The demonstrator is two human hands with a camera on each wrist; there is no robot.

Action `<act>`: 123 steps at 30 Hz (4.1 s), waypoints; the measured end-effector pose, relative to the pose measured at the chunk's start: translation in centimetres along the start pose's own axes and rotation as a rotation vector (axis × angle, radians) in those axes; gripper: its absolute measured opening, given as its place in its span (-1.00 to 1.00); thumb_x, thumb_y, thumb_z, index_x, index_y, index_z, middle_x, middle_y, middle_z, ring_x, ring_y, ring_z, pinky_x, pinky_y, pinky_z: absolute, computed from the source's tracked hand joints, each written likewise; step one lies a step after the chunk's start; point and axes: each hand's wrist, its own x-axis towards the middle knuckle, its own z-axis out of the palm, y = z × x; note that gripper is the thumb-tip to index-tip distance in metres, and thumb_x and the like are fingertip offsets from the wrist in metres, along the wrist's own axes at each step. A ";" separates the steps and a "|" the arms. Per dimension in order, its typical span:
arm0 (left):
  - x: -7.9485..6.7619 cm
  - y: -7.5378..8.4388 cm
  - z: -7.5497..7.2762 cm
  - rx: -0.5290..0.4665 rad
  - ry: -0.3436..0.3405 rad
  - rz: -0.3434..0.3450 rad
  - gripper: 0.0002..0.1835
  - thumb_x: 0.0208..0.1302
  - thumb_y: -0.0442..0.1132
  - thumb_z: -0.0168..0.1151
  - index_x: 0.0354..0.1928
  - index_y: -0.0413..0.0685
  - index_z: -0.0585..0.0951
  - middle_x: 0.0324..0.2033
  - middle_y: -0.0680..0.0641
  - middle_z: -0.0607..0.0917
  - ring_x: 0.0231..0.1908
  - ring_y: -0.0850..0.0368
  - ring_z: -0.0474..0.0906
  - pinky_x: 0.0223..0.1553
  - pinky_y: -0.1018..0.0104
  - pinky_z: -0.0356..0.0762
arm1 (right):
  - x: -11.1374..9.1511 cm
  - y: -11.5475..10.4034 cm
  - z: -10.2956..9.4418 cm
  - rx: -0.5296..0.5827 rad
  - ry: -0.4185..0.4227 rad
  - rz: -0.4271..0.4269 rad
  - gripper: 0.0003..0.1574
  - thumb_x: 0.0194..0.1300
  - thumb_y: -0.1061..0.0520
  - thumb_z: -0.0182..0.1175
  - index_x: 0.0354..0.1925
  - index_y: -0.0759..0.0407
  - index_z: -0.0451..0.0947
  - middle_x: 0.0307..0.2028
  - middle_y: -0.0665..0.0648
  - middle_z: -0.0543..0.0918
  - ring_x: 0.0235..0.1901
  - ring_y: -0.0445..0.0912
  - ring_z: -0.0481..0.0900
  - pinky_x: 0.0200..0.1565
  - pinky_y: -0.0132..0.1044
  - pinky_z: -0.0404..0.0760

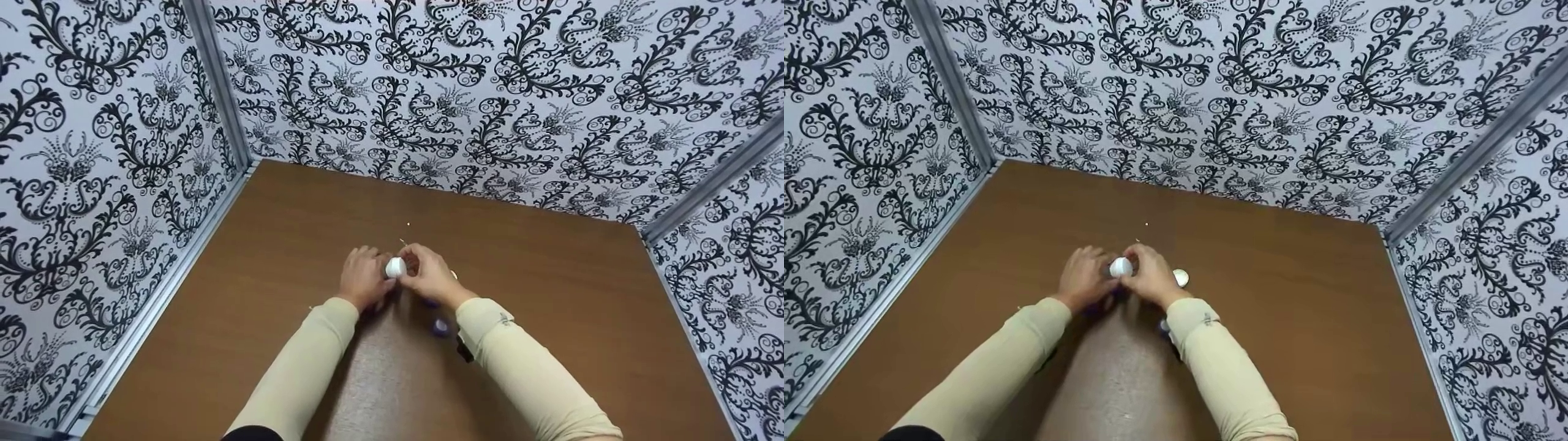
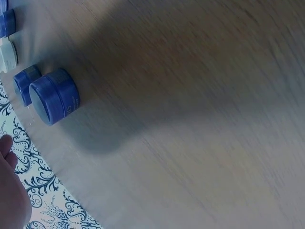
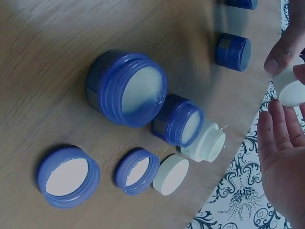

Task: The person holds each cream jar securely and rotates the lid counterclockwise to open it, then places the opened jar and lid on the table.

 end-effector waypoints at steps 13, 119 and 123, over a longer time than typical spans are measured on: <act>0.1 0.1 -0.3 0.021 0.016 0.033 -0.52 -0.10 0.02 0.49 -0.11 -0.07 0.73 -0.29 -0.06 0.69 -0.21 -0.05 0.55 -0.11 0.09 0.43 | 0.2 0.0 0.3 -0.098 0.069 0.099 -0.69 0.39 0.01 0.23 -0.08 0.22 0.58 -0.20 0.07 0.67 -0.21 -0.04 0.63 -0.11 -0.12 0.56; 0.1 0.4 -0.3 0.184 0.062 0.116 -0.50 -0.06 0.02 0.50 -0.08 -0.08 0.70 -0.28 -0.07 0.67 -0.20 -0.08 0.53 -0.08 0.07 0.42 | -0.7 0.8 0.0 0.010 0.039 0.059 -0.63 0.28 0.15 0.33 0.01 0.27 0.55 -0.16 0.16 0.69 -0.20 0.02 0.68 -0.11 -0.14 0.62; 0.0 0.3 -0.2 0.178 0.056 0.096 -0.50 -0.04 0.04 0.48 -0.06 -0.07 0.71 -0.28 -0.08 0.67 -0.18 -0.08 0.53 -0.06 0.06 0.41 | -0.7 0.8 0.1 -0.023 0.040 0.076 -0.62 0.28 0.11 0.34 0.00 0.26 0.55 -0.20 0.14 0.71 -0.21 -0.01 0.69 -0.12 -0.15 0.63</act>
